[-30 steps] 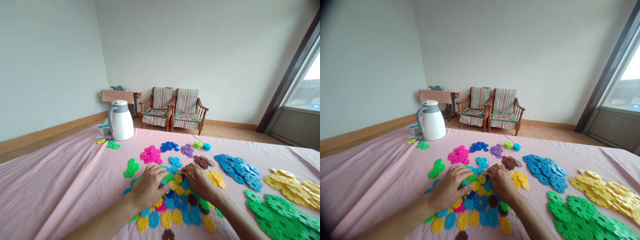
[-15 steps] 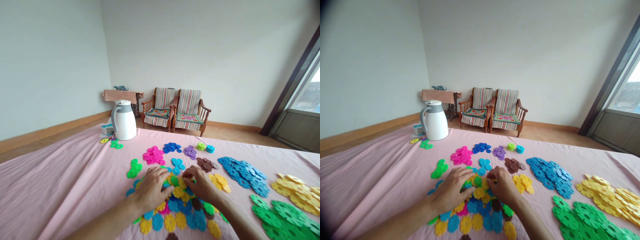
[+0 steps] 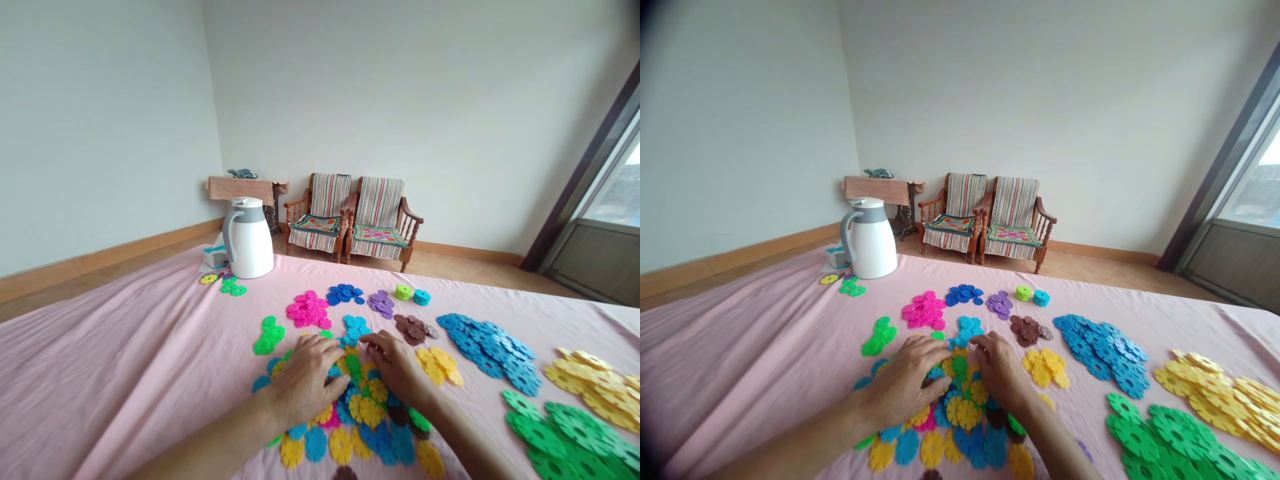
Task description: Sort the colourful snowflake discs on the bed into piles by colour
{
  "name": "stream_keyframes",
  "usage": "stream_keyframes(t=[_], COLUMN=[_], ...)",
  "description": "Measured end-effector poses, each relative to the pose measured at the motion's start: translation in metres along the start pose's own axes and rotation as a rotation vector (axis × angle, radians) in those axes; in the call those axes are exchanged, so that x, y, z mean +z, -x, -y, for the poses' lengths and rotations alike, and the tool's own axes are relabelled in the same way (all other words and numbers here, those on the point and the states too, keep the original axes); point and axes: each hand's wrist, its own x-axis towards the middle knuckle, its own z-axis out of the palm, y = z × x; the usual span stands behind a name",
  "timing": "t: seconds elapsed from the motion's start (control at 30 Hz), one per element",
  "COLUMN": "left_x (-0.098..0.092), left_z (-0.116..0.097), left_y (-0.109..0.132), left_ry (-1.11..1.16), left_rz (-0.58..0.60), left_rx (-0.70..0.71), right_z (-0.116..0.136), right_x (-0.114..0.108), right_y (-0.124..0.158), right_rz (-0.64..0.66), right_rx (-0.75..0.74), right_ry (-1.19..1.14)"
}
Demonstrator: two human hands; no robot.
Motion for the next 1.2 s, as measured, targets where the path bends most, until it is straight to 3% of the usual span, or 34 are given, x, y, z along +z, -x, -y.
stream_keyframes(t=[0.23, 0.47, 0.7, 0.9, 1.2], left_x=[0.0, -0.001, -0.001, -0.001, -0.002], left_z=[-0.001, -0.001, -0.001, -0.001, -0.004], left_y=[0.001, -0.001, -0.001, -0.001, -0.001], left_ry=[0.005, 0.011, 0.022, 0.018, 0.023], left_rz=[-0.007, 0.006, 0.012, 0.019, 0.038], left_rx=[-0.029, -0.002, 0.022, 0.021, -0.021], right_z=[0.005, 0.011, 0.022, 0.021, 0.026], right_x=[0.001, 0.002, 0.007, 0.01, 0.003], right_y=[0.001, 0.0, 0.001, 0.0, 0.003], right_rz=[0.041, 0.017, 0.034, 0.047, 0.025], right_rx=[-0.097, -0.013, -0.102, -0.076, -0.038], right_ry=[-0.04, 0.006, 0.108, 0.192, 0.014])
